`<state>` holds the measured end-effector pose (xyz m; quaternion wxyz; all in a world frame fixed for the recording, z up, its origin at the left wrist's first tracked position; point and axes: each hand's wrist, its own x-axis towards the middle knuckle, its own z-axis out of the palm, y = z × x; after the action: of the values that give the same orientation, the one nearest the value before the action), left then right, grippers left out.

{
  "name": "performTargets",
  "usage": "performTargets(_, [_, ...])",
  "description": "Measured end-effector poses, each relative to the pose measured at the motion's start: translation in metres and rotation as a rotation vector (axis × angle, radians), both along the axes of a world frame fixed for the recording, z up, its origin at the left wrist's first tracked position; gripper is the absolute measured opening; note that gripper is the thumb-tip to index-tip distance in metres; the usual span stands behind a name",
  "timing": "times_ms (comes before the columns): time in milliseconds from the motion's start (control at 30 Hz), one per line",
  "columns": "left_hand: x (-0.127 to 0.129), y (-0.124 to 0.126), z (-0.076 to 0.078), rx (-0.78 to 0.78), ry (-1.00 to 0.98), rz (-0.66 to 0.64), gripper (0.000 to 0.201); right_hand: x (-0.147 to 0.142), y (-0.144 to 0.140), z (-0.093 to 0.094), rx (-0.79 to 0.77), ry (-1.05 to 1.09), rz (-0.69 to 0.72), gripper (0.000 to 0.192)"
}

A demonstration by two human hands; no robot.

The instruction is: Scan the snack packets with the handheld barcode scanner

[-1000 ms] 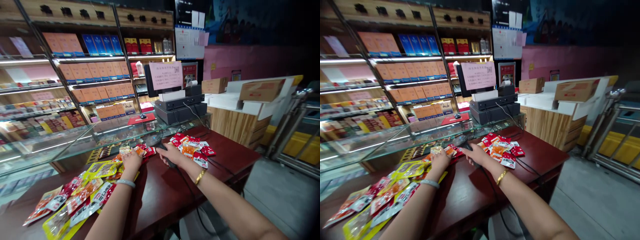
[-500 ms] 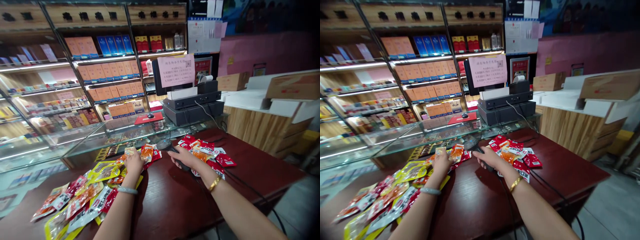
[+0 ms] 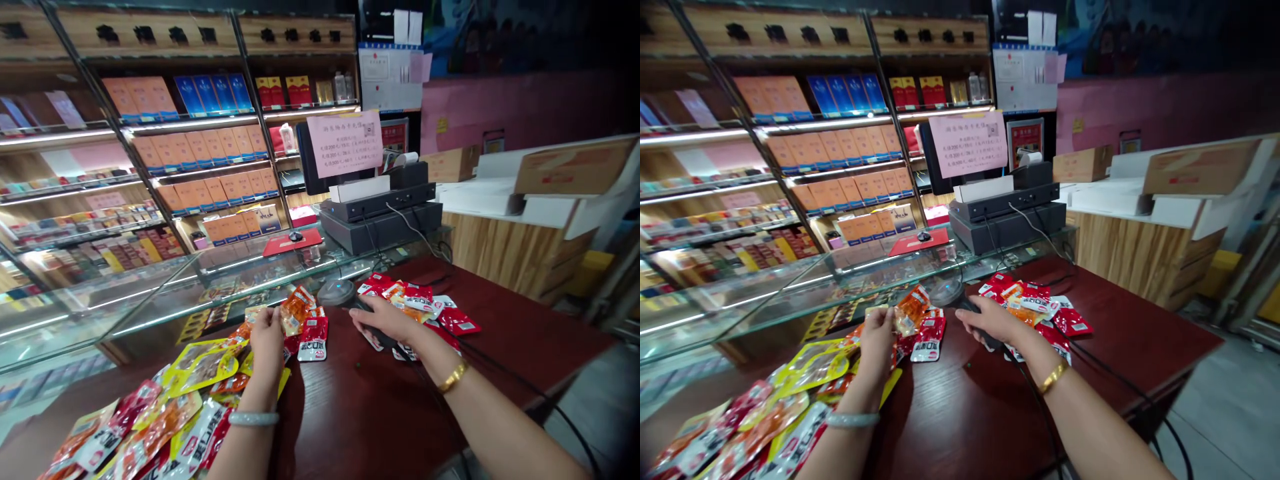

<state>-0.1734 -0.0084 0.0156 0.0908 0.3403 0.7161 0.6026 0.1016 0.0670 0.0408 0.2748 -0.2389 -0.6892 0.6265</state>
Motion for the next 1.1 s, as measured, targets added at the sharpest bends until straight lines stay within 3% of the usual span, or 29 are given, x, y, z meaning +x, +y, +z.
performTargets(100, [0.016,0.009,-0.006,0.225,-0.389,-0.063,0.020,0.004,-0.004,0.004,0.029,0.010,-0.031,0.050])
performTargets(233, [0.029,0.015,-0.007,0.423,-0.590,-0.148,0.029,0.004,-0.009,0.005,0.034,0.025,-0.025,0.049])
performTargets(467, [0.029,0.017,-0.009,0.412,-0.471,-0.173,0.037,-0.002,-0.013,-0.001,0.039,-0.026,0.009,0.049])
performTargets(667, [0.034,0.014,-0.007,0.362,-0.277,-0.227,0.044,0.003,-0.012,0.005,0.038,-0.040,0.007,0.051])
performTargets(1000, [0.042,0.011,-0.004,0.340,-0.306,-0.281,0.043,0.016,-0.004,0.007,0.015,0.029,0.005,0.051])
performTargets(1100, [0.050,0.015,-0.008,0.225,-0.329,-0.420,0.045,0.017,-0.003,0.010,-0.030,0.102,-0.031,0.053])
